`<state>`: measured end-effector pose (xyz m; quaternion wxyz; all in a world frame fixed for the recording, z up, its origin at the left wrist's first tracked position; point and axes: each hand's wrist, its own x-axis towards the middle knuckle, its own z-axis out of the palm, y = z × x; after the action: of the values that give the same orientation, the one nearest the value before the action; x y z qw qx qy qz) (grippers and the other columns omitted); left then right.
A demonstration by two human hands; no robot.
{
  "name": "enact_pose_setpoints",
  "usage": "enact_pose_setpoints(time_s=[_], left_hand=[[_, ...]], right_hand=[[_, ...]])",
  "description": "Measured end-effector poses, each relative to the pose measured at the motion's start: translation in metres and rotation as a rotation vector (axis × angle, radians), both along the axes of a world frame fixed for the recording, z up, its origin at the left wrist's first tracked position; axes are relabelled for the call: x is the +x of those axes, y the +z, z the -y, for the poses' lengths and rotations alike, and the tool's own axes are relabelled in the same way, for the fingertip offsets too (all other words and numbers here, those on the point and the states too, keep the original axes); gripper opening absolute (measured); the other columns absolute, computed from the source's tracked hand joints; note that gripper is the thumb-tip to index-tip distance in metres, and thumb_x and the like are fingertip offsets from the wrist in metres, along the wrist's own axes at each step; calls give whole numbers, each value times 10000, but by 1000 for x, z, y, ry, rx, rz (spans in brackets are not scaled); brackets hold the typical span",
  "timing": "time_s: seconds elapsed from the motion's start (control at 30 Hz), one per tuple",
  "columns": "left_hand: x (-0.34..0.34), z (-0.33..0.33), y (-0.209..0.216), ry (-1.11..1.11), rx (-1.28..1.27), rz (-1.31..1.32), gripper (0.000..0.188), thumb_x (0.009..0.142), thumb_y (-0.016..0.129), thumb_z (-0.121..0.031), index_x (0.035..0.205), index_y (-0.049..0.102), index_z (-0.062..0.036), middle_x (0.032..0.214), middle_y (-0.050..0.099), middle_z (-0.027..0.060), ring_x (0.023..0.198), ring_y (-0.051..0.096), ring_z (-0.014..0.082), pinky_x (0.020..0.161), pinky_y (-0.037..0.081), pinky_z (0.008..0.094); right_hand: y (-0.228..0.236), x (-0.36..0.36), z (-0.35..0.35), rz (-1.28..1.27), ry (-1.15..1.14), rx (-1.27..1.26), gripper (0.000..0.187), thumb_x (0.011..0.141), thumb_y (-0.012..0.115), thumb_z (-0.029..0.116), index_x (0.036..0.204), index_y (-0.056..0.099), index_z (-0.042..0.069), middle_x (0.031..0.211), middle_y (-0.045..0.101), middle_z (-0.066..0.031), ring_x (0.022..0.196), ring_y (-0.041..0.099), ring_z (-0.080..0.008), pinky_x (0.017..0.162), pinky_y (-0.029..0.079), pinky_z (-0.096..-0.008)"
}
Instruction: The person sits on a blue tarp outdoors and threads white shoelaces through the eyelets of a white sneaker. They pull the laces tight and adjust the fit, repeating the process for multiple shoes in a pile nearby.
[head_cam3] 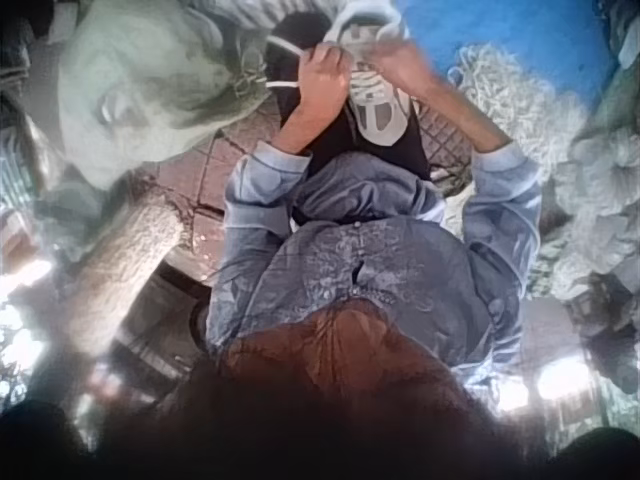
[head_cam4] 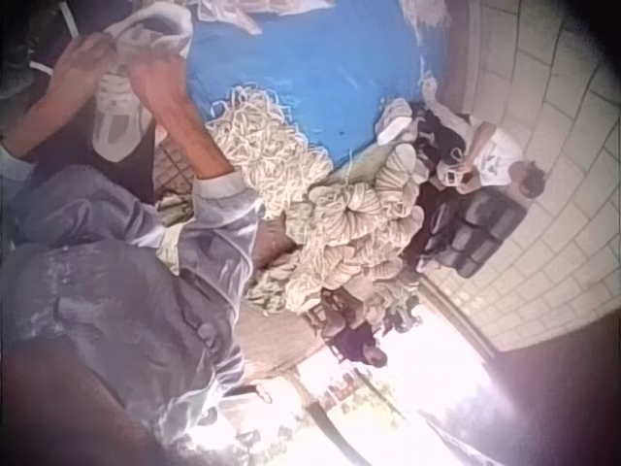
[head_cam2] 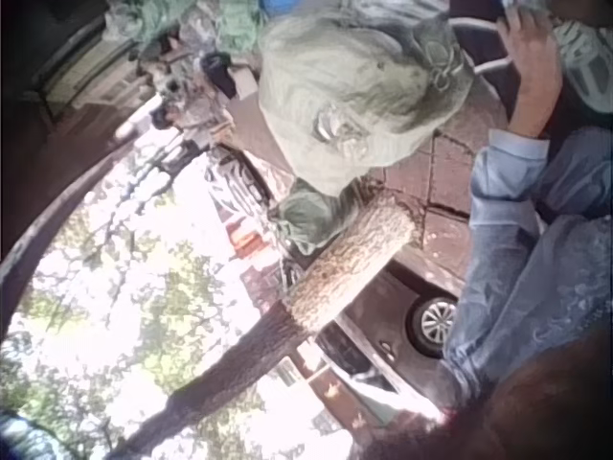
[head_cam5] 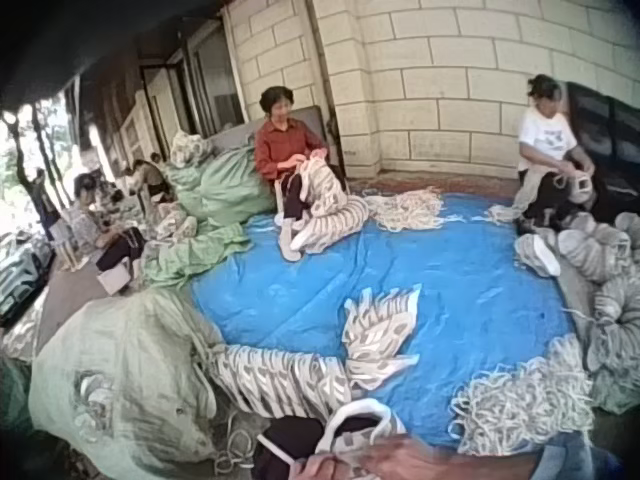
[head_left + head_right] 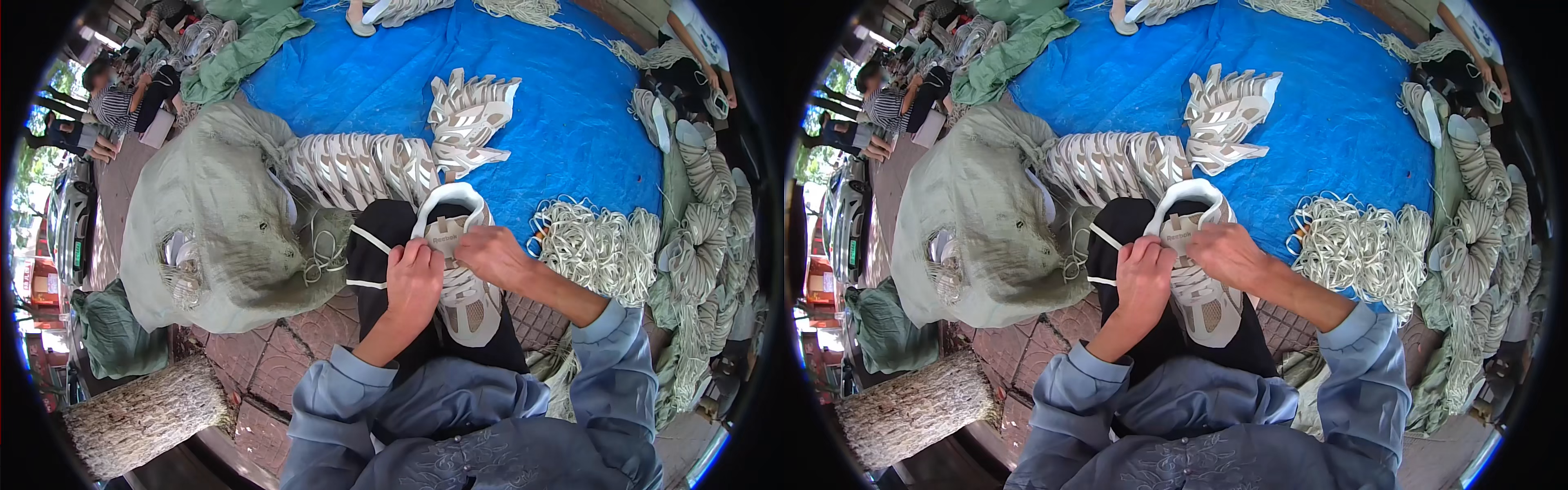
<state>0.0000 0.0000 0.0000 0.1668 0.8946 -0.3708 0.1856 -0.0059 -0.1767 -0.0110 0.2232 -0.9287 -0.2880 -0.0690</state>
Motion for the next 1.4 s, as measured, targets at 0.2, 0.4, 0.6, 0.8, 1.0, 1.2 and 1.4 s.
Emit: enact_pose_setpoints(time_s=[0.2, 0.4, 0.6, 0.8, 1.0, 1.2, 1.4], left_hand=[[2, 1, 2, 8, 34, -4, 128, 612, 566, -64, 740, 569, -53, 753, 536, 55, 875, 522, 199, 738, 397, 342], [-2, 6, 4, 17, 73, 1, 96, 619, 571, -78, 712, 569, -55, 742, 537, 57, 896, 518, 197, 753, 393, 350], [-3, 2, 5, 9, 129, -19, 67, 624, 566, -71, 685, 546, -56, 748, 545, 62, 904, 526, 196, 761, 396, 355], [-6, 2, -1, 27, 113, -5, 88, 628, 572, -70, 713, 548, -63, 759, 550, 64, 914, 532, 195, 760, 400, 356], [-3, 0, 1, 14, 73, -13, 133, 626, 583, -55, 758, 568, -55, 797, 565, 66, 919, 535, 196, 767, 396, 355], [-9, -3, 1, 15, 19, -44, 175, 635, 577, -26, 809, 582, -40, 858, 585, 79, 936, 538, 200, 774, 395, 354], [-5, -1, 1, 19, 22, -29, 162, 629, 579, -29, 790, 571, -40, 840, 579, 75, 927, 536, 197, 771, 398, 358]], right_hand=[[2, 6, -4, -41, 5, 37, 19, 644, 567, 83, 639, 576, 66, 660, 536, -50, 683, 558, -210, 540, 478, -329], [12, -10, -10, 191, 8, -174, 66, 636, 577, 142, 641, 602, 82, 697, 525, -24, 780, 499, -178, 597, 493, -268], [4, -1, -16, 158, 72, -187, 67, 632, 580, 129, 635, 582, 62, 683, 523, -53, 714, 563, -182, 533, 505, -284], [-8, -6, -15, 134, -67, 4, 59, 645, 580, 114, 638, 577, 55, 677, 549, -80, 632, 617, -214, 502, 503, -315], [-4, 3, -14, 50, -44, 87, 59, 661, 586, 114, 694, 576, 66, 667, 581, -63, 613, 613, -221, 523, 491, -338], [2, -5, -15, 97, -76, 69, 83, 660, 574, 113, 735, 569, 78, 659, 575, -43, 683, 617, -197, 540, 496, -329], [7, 0, -12, 217, -48, 1, 125, 646, 565, 140, 757, 556, 84, 660, 548, 3, 734, 568, -169, 597, 450, -306]])
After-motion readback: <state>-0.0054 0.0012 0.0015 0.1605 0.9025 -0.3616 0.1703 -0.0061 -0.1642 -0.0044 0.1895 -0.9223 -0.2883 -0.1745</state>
